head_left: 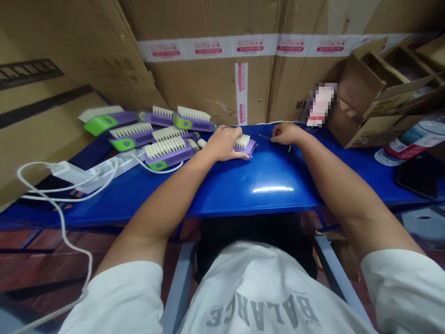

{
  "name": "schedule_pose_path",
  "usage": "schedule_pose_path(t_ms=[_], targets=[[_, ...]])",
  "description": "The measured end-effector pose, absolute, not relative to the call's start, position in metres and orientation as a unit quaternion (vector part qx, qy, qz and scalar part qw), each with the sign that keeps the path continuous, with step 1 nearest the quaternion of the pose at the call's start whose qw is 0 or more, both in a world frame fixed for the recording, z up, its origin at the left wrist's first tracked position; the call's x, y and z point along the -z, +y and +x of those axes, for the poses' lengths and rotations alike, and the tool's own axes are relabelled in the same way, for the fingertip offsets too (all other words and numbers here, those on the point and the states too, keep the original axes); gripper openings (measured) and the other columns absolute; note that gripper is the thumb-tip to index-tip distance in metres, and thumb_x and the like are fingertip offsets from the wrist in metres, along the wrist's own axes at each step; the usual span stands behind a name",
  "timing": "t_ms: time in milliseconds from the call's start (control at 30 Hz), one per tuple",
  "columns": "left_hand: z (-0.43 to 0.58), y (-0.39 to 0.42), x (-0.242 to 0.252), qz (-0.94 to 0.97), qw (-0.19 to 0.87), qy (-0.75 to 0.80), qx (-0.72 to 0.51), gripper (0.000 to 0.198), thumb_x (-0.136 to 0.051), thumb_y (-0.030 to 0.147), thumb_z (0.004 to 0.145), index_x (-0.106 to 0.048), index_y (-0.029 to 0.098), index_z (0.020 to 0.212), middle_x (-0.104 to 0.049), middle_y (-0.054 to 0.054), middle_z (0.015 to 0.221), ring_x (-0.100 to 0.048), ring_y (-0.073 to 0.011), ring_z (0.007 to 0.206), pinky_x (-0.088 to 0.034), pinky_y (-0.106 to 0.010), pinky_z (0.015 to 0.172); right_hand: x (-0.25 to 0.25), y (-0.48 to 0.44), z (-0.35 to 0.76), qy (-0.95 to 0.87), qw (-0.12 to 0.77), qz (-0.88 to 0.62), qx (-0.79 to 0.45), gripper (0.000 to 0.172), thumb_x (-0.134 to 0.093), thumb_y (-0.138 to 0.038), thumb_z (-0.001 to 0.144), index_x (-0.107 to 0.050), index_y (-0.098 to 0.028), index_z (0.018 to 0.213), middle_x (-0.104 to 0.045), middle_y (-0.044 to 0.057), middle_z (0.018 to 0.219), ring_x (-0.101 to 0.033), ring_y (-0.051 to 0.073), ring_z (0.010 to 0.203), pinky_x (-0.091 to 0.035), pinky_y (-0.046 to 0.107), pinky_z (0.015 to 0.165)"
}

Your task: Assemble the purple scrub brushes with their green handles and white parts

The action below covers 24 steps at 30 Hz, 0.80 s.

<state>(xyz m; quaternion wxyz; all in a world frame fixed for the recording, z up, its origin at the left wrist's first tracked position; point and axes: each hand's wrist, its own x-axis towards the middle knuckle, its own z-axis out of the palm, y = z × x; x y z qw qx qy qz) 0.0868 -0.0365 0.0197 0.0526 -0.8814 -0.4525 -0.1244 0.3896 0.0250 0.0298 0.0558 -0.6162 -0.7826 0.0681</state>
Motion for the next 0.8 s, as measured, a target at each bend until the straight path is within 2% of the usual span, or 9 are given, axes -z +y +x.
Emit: schedule_pose_path(t_ms=[233,300,433,533,667,800], targets=[[0.089,-0.043,-0.027,-0.862,0.068,-0.491,0.106,0.07,-0.08,0.072,0.101,-0.069,0.022,0.149,-0.079,-0.019,0.149,-0.069,-0.0461,0.146,-0.044,-0.056,0.125,-0.04,0.015,0.389,-0.754,-0.008,-0.657,-0.005,0.053,-0.077,-0.069,0.098,-0.088,-0.019,0.111,-0.089,0.018,0.111,-0.084,0.04,0.108,-0.065,0.047,0.094],[0.089,-0.043,-0.026,-0.861,0.07,-0.491,0.111,0.07,-0.079,0.071,0.102,-0.069,0.023,0.151,-0.079,-0.018,0.152,-0.068,-0.0448,0.147,-0.044,-0.055,0.126,-0.043,0.013,0.388,-0.75,-0.017,-0.661,-0.008,0.054,-0.077,-0.071,0.099,-0.088,-0.019,0.108,-0.089,0.017,0.104,-0.084,0.039,0.105,-0.066,0.046,0.092],[0.088,-0.043,-0.024,-0.855,0.067,-0.501,0.116,0.071,-0.077,0.07,0.103,-0.068,0.024,0.157,-0.076,-0.017,0.158,-0.067,-0.0441,0.151,-0.044,-0.055,0.127,-0.043,0.013,0.386,-0.753,0.009,-0.652,-0.089,0.038,-0.087,-0.06,0.099,-0.082,-0.022,0.095,-0.079,0.006,0.075,-0.08,0.028,0.075,-0.064,0.038,0.074],[0.087,-0.041,-0.024,-0.854,0.055,-0.504,0.116,0.072,-0.077,0.069,0.103,-0.068,0.024,0.158,-0.076,-0.017,0.159,-0.067,-0.0454,0.15,-0.047,-0.056,0.124,-0.039,0.015,0.386,-0.752,0.069,-0.637,-0.157,0.035,-0.097,-0.045,0.094,-0.072,-0.023,0.083,-0.07,0.0,0.066,-0.073,0.021,0.061,-0.058,0.032,0.064],[0.085,-0.039,-0.023,-0.857,0.048,-0.498,0.126,0.072,-0.078,0.07,0.101,-0.069,0.024,0.156,-0.077,-0.018,0.157,-0.068,-0.0472,0.147,-0.048,-0.059,0.122,-0.034,0.019,0.392,-0.743,0.148,-0.602,-0.254,0.043,-0.107,-0.03,0.082,-0.066,-0.022,0.074,-0.072,-0.001,0.069,-0.071,0.016,0.06,-0.056,0.028,0.062],[0.084,-0.038,-0.023,-0.857,0.045,-0.497,0.132,0.071,-0.078,0.068,0.101,-0.069,0.024,0.155,-0.077,-0.018,0.158,-0.068,-0.047,0.147,-0.048,-0.059,0.123,-0.033,0.025,0.398,-0.751,0.156,-0.574,-0.287,0.033,-0.108,-0.023,0.076,-0.075,-0.021,0.078,-0.075,-0.002,0.072,-0.072,0.016,0.066,-0.062,0.03,0.073]])
